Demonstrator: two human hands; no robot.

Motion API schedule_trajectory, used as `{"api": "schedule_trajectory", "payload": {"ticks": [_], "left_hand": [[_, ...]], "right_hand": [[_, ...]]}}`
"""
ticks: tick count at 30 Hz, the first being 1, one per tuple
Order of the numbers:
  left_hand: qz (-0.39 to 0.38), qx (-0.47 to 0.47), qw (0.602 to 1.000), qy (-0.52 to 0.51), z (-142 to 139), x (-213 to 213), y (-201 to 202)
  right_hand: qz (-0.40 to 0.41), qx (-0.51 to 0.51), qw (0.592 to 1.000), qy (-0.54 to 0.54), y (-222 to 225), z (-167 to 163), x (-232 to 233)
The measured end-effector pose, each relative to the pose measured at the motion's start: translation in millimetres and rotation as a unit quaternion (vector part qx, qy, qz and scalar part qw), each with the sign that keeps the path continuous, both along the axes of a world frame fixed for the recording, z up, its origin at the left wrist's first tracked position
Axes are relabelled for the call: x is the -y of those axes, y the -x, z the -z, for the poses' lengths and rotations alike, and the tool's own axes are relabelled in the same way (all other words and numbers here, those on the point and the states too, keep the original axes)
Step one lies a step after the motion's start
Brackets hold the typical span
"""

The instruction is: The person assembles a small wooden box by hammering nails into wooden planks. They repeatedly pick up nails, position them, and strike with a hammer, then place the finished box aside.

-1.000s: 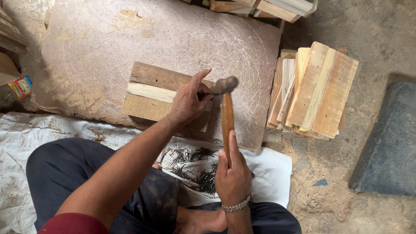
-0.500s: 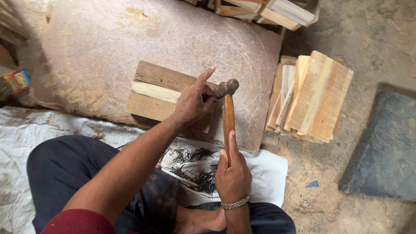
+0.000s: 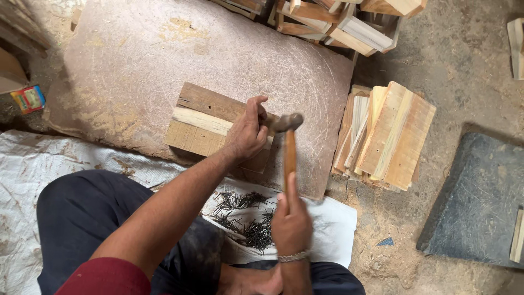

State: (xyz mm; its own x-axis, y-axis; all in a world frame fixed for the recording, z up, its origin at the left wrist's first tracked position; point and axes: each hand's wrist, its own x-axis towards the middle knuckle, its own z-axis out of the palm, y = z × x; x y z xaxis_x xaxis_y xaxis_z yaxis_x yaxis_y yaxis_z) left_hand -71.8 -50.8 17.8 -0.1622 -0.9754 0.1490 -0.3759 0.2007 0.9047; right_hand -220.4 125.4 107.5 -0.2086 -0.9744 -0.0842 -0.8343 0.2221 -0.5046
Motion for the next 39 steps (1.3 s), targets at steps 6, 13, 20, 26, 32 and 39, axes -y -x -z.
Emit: {"api": "schedule_trajectory", "payload": {"ticks": [6, 13, 20, 26, 32, 39], "left_hand": [[-0.014, -0.005, 0.999, -0.028, -2.7, -2.0, 0.1], [-0.012, -0.014, 0.998, -0.066, -16.6, -4.8, -4.0], [-0.034, -0.046, 0.998, -0.026, -16.9, -6.8, -3.2], [-0.026, -0.034, 0.999, -0.022, -9.3, -5.8, -0.4], [-0.028, -0.035, 0.999, -0.023, -0.4, -1.8, 1.3], [-0.022, -0.073, 0.997, 0.013, 7.1, 0.4, 0.4]], "right_hand": [[0.133, 0.028, 0.960, 0.246, 17.9, -53.6, -6.2], [-0.044, -0.033, 0.951, 0.305, -19.2, -32.0, 9.3], [-0.038, -0.012, 0.973, 0.228, 0.0, -0.5, 0.7], [-0.007, -0.075, 0.989, 0.123, -9.5, 15.8, -0.4], [-0.076, -0.134, 0.921, 0.357, -12.1, 9.7, -8.6], [0.259, 0.593, 0.759, -0.069, 2.9, 41.5, -41.6]]}}
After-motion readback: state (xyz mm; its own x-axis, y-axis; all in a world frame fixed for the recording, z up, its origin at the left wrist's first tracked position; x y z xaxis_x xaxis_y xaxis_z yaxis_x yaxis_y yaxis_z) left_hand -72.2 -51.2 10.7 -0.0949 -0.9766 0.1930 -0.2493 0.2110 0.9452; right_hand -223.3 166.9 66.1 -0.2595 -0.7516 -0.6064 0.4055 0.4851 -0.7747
